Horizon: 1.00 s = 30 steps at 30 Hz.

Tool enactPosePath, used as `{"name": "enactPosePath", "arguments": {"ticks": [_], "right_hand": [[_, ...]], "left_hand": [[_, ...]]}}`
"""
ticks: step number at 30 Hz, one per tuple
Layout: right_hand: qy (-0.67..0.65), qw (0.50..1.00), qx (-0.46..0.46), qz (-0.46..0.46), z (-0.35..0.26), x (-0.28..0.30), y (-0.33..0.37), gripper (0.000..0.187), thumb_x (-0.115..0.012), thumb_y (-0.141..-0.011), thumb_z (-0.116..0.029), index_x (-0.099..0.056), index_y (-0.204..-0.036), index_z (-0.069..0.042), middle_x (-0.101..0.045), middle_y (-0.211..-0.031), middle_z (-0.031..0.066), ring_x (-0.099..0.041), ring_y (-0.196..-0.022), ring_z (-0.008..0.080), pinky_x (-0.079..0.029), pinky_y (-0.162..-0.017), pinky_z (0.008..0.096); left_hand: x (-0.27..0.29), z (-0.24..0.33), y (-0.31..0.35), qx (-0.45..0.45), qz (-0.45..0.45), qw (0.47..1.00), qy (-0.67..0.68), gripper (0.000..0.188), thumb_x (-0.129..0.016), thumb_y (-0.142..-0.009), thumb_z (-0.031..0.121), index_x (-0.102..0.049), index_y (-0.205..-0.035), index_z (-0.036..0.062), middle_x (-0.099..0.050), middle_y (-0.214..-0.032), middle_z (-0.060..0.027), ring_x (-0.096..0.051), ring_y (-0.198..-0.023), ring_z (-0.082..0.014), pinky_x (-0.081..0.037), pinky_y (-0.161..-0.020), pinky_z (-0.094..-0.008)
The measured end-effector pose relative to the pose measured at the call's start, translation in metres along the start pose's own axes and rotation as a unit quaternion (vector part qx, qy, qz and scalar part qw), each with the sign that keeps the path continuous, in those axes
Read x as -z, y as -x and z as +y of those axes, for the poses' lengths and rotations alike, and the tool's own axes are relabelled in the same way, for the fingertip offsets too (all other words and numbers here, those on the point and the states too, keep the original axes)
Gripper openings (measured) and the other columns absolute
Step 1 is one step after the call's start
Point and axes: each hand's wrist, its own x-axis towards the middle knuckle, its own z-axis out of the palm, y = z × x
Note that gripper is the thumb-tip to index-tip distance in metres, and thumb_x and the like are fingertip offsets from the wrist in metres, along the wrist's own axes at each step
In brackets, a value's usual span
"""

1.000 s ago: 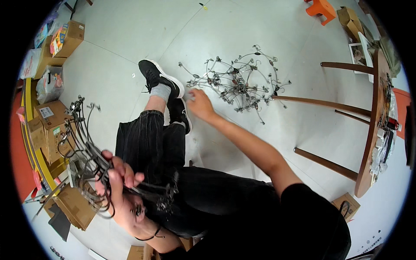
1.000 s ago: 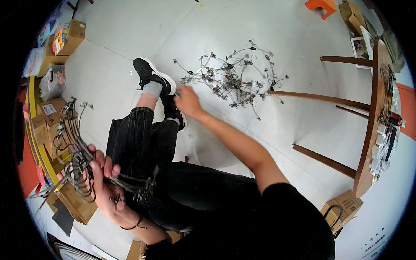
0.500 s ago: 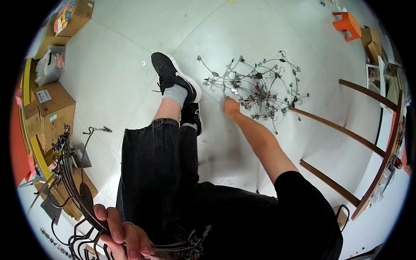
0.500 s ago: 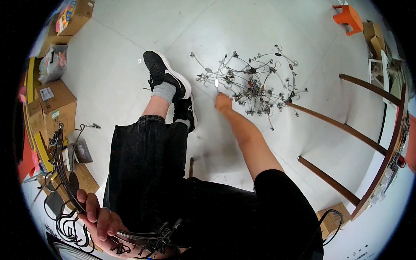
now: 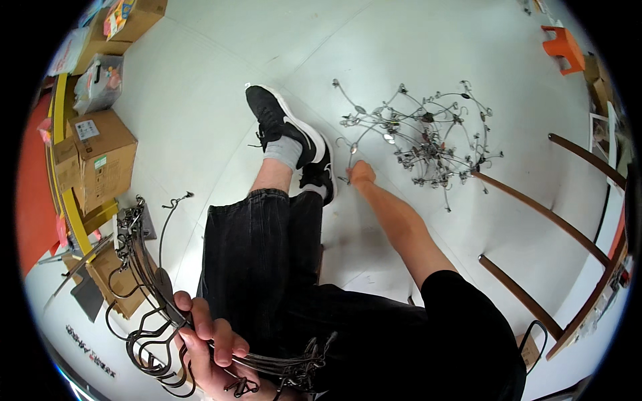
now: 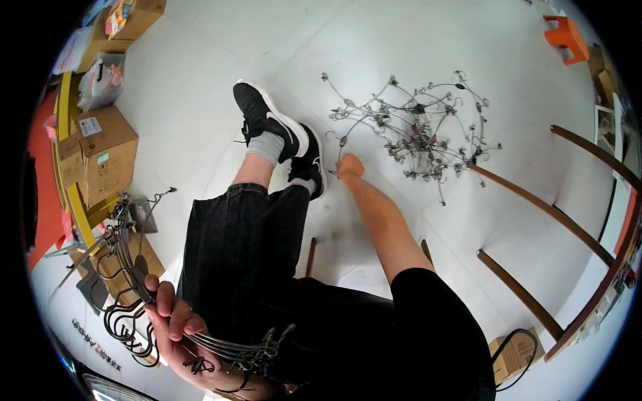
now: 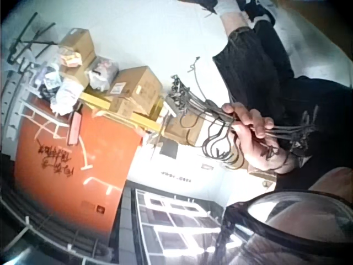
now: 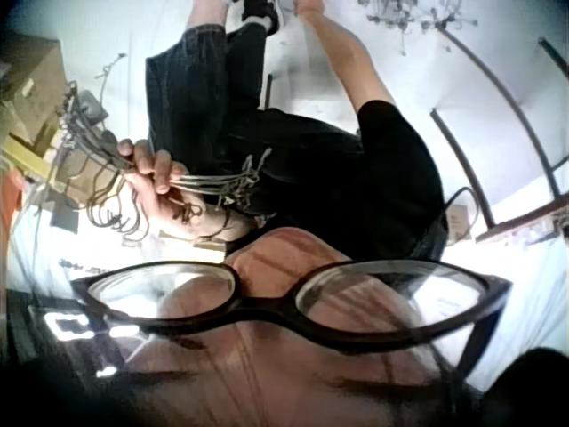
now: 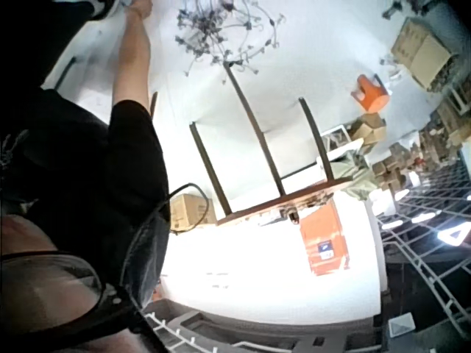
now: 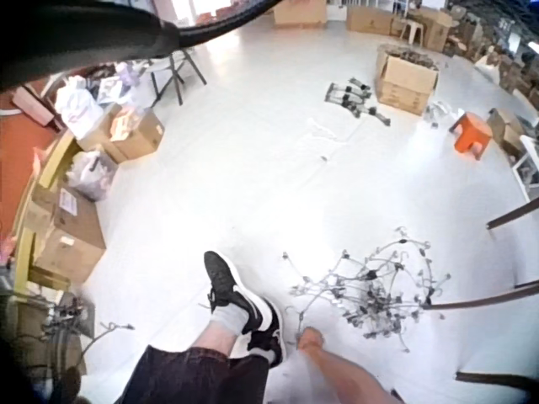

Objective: The person sits on the floor and assembles small metal wire components by hand. They pick up individual wire pieces from the floor, attach them to a central bundle held in the left hand, and occasionally place the assembled bundle into a nearby cardboard box.

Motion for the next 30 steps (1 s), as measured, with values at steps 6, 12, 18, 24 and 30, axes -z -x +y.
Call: {"name": "enactPosePath", "arguments": {"ticks": [6,12,18,24,30], "right_hand": [[0.037,0.998,0.033,0.046,-0.006,-0.028,-0.018,0.023,-0.068,-0.086,-0.021,-0.073,-0.102,-0.005,-0.073,-0.109,0.0198,-0.069,-0.104,0.0394,-0.056,-0.090,0.0465],[-0.048,0.998,0.010,0.029,-0.003,-0.026,-0.002,0.026,-0.067,-0.084,-0.019,-0.070,-0.106,-0.005,-0.070,-0.108,0.0249,-0.068,-0.105,0.0397,-0.055,-0.091,0.0483],[0.035,0.990,0.133,-0.021,-0.016,-0.043,0.033,0.036,-0.068,-0.084,-0.015,-0.067,-0.119,-0.005,-0.058,-0.129,0.0249,-0.063,-0.117,0.0401,-0.055,-0.095,0.0471],[0.056,0.992,0.109,0.021,-0.008,-0.039,-0.006,0.034,-0.067,-0.085,-0.009,-0.064,-0.118,-0.002,-0.069,-0.108,0.0193,-0.069,-0.097,0.0382,-0.056,-0.090,0.0454],[-0.253,0.936,0.094,0.226,0.013,-0.007,0.038,0.028,-0.065,-0.092,-0.014,-0.061,-0.117,-0.002,-0.069,-0.087,0.0145,-0.069,-0.078,0.0304,-0.056,-0.068,0.0416]], "left_hand": [[-0.020,-0.001,0.003,-0.005,0.044,0.996,-0.075,0.034,-0.049,-0.107,0.014,-0.033,-0.133,-0.0012,-0.046,-0.091,-0.0055,-0.045,-0.055,-0.0044,-0.048,-0.046,-0.0216],[-0.027,-0.005,0.012,-0.018,0.047,0.997,-0.061,0.036,-0.049,-0.106,0.011,-0.035,-0.136,-0.0021,-0.046,-0.094,-0.0049,-0.043,-0.059,-0.0039,-0.047,-0.049,-0.0203],[-0.021,-0.001,0.013,-0.021,0.099,0.988,-0.113,0.038,-0.062,-0.098,0.013,-0.042,-0.128,0.0000,-0.050,-0.087,-0.0068,-0.047,-0.056,-0.0099,-0.049,-0.050,-0.0280],[-0.029,-0.002,0.001,-0.004,0.077,0.992,-0.099,0.032,-0.060,-0.099,0.009,-0.048,-0.127,0.0004,-0.052,-0.088,-0.0067,-0.048,-0.060,-0.0113,-0.048,-0.057,-0.0303],[-0.024,0.000,0.006,-0.005,0.022,0.994,-0.102,0.029,-0.060,-0.099,0.007,-0.049,-0.125,0.0003,-0.055,-0.089,-0.0089,-0.056,-0.066,-0.0158,-0.054,-0.063,-0.0352]]}}
